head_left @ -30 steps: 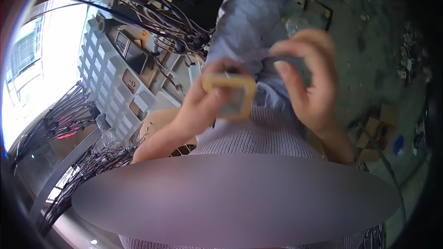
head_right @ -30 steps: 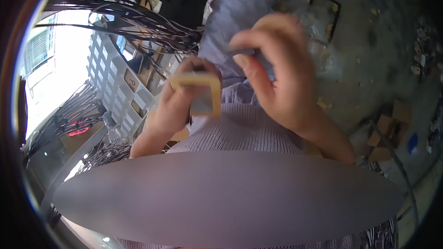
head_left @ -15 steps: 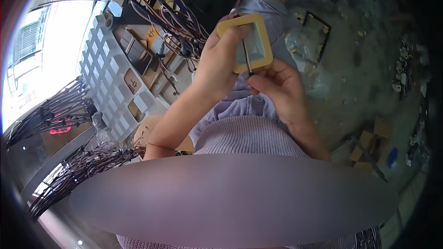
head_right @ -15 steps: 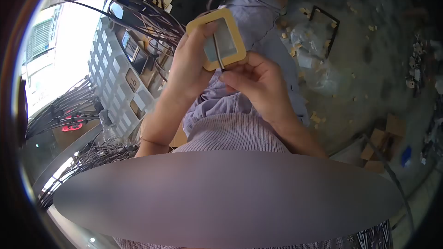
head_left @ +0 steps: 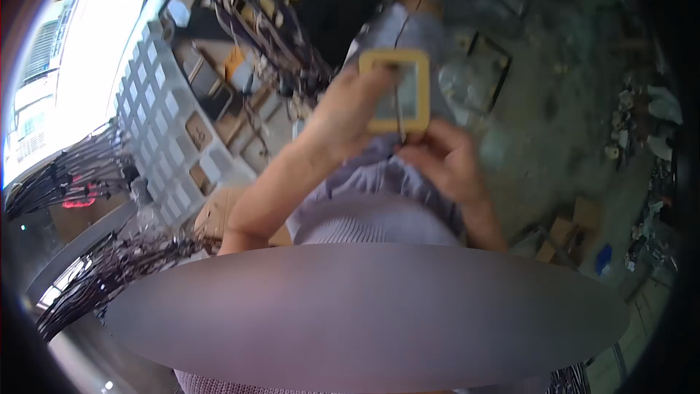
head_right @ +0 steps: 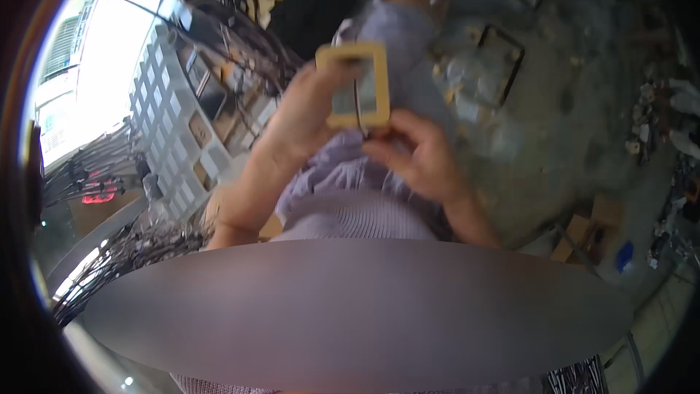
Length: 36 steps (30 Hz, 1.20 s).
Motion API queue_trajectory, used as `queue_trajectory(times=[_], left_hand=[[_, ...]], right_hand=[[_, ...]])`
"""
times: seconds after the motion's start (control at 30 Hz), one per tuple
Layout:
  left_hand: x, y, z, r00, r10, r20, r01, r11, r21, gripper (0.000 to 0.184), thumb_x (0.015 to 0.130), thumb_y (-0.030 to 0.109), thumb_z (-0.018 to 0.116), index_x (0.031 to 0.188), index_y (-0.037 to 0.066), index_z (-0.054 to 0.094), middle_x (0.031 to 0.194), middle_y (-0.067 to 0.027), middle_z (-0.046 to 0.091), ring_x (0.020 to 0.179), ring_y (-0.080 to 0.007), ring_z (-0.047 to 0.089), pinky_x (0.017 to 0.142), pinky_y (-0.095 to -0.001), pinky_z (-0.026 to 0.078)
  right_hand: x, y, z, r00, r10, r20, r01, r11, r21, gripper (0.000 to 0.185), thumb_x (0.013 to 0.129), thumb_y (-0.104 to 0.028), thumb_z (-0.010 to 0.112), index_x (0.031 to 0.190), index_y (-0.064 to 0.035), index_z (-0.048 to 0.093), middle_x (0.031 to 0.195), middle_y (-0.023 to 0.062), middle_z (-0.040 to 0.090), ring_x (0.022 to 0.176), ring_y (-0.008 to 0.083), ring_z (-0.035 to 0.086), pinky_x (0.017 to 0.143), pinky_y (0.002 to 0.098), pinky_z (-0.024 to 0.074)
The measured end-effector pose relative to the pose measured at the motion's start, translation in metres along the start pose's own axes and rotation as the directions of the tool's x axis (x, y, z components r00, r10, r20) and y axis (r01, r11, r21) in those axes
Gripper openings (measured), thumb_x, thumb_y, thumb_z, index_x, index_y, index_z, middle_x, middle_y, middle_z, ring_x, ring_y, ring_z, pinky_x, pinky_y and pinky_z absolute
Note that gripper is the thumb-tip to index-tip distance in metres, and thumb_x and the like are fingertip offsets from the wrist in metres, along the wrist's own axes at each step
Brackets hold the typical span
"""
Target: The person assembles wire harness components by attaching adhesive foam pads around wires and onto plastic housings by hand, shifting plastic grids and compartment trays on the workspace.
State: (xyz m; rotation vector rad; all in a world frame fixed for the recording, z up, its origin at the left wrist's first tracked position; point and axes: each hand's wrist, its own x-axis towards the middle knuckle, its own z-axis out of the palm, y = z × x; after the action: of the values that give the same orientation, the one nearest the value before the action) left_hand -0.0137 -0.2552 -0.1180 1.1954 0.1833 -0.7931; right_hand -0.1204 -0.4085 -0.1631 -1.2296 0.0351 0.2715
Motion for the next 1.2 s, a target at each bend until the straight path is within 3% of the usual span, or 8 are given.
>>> queue_trajectory(times=[0.17,0.27,0.5,0.63,0.77,0.87,1.03,1.2], left_hand=[[-0.007,-0.016,-0.016,0.819,0.328,0.471,-0.572,0.529,0.627,0.033,0.084,0.011,0.059,0.117,0.007,0.056,0.106,-0.0128,0.06,0.098,-0.0274,0.062,0.08,-0.0398,0.051],[-0.024,-0.012,-0.008,0.623,-0.21,0.754,-0.724,0.21,0.657,0.05,0.086,0.024,0.066,0.129,0.005,0.048,0.125,-0.0187,0.052,0.109,-0.0357,0.059,0.088,-0.0437,0.051],[-0.004,0.0,0.001,0.775,0.433,0.46,-0.588,0.761,0.275,0.089,0.088,0.042,0.065,0.151,0.001,0.017,0.156,-0.0184,0.021,0.144,-0.0303,0.024,0.115,-0.0426,0.023],[-0.009,0.021,0.044,0.642,0.6,0.477,-0.711,0.699,0.079,0.076,0.091,0.029,0.064,0.146,0.0,0.022,0.145,-0.0168,0.037,0.136,-0.0282,0.035,0.111,-0.0422,0.029],[-0.046,0.023,0.026,0.788,0.304,0.535,-0.403,0.912,0.074,0.01,0.099,0.003,0.048,0.109,0.001,0.047,0.094,-0.0051,0.053,0.084,-0.0148,0.06,0.078,-0.0307,0.05],[-0.104,0.007,-0.049,0.78,0.472,0.411,-0.381,0.879,-0.285,0.016,0.099,0.022,0.048,0.096,0.006,0.051,0.081,-0.003,0.052,0.069,-0.0127,0.052,0.058,-0.0291,0.045],[-0.243,0.04,-0.102,0.309,0.926,0.216,-0.776,0.377,-0.506,0.041,0.098,0.047,0.049,0.085,0.009,0.051,0.06,-0.0009,0.052,0.041,-0.0075,0.034,0.036,-0.0247,0.028],[-0.321,0.047,-0.152,0.435,0.818,-0.375,-0.893,0.447,-0.06,0.027,0.099,0.033,0.055,0.093,0.007,0.05,0.059,0.0008,0.051,0.045,-0.0057,0.046,0.04,-0.0187,0.037]], right_hand=[[0.014,0.007,-0.024,0.995,-0.057,0.085,0.037,0.974,0.224,0.055,0.088,-0.028,0.071,0.128,0.0034,0.05,0.101,0.0037,0.06,0.093,0.0124,0.059,0.088,0.0298,0.0476],[0.031,-0.041,-0.04,0.993,-0.064,0.101,-0.023,0.729,0.685,0.074,0.091,-0.05,0.061,0.137,0.0037,0.04,0.094,0.0045,0.057,0.078,0.0116,0.053,0.077,0.0278,0.0444],[-0.03,-0.108,-0.073,0.714,-0.636,-0.293,0.568,0.77,-0.29,0.028,0.091,-0.019,0.058,0.104,0.0062,0.061,0.076,0.0019,0.059,0.068,0.0136,0.055,0.062,0.0294,0.046],[-0.044,-0.115,0.012,0.894,-0.067,0.443,0.373,0.658,-0.654,0.023,0.091,-0.015,0.059,0.109,-0.0023,0.066,0.101,0.0116,0.07,0.09,0.027,0.068,0.077,0.0377,0.0532],[-0.041,-0.151,0.004,0.692,-0.327,0.643,0.611,0.74,-0.281,0.023,0.093,-0.023,0.06,0.093,-0.0006,0.066,0.092,0.0156,0.07,0.077,0.0269,0.068,0.072,0.0378,0.054],[0.014,-0.141,-0.036,0.781,-0.61,0.135,0.603,0.792,0.096,0.036,0.097,-0.028,0.055,0.074,-0.001,0.059,0.061,0.0083,0.059,0.05,0.0152,0.055,0.058,0.0254,0.046],[0.232,-0.084,-0.063,0.817,-0.569,-0.091,0.474,0.753,-0.457,0.032,0.09,-0.029,0.069,0.105,-0.0001,0.066,0.081,0.0006,0.065,0.073,0.0076,0.059,0.065,0.0239,0.0473],[0.268,-0.077,-0.079,0.759,-0.627,-0.177,0.452,0.703,-0.549,0.018,0.092,-0.019,0.065,0.095,-0.003,0.071,0.091,0.0025,0.07,0.082,0.0106,0.063,0.076,0.0252,0.048]])
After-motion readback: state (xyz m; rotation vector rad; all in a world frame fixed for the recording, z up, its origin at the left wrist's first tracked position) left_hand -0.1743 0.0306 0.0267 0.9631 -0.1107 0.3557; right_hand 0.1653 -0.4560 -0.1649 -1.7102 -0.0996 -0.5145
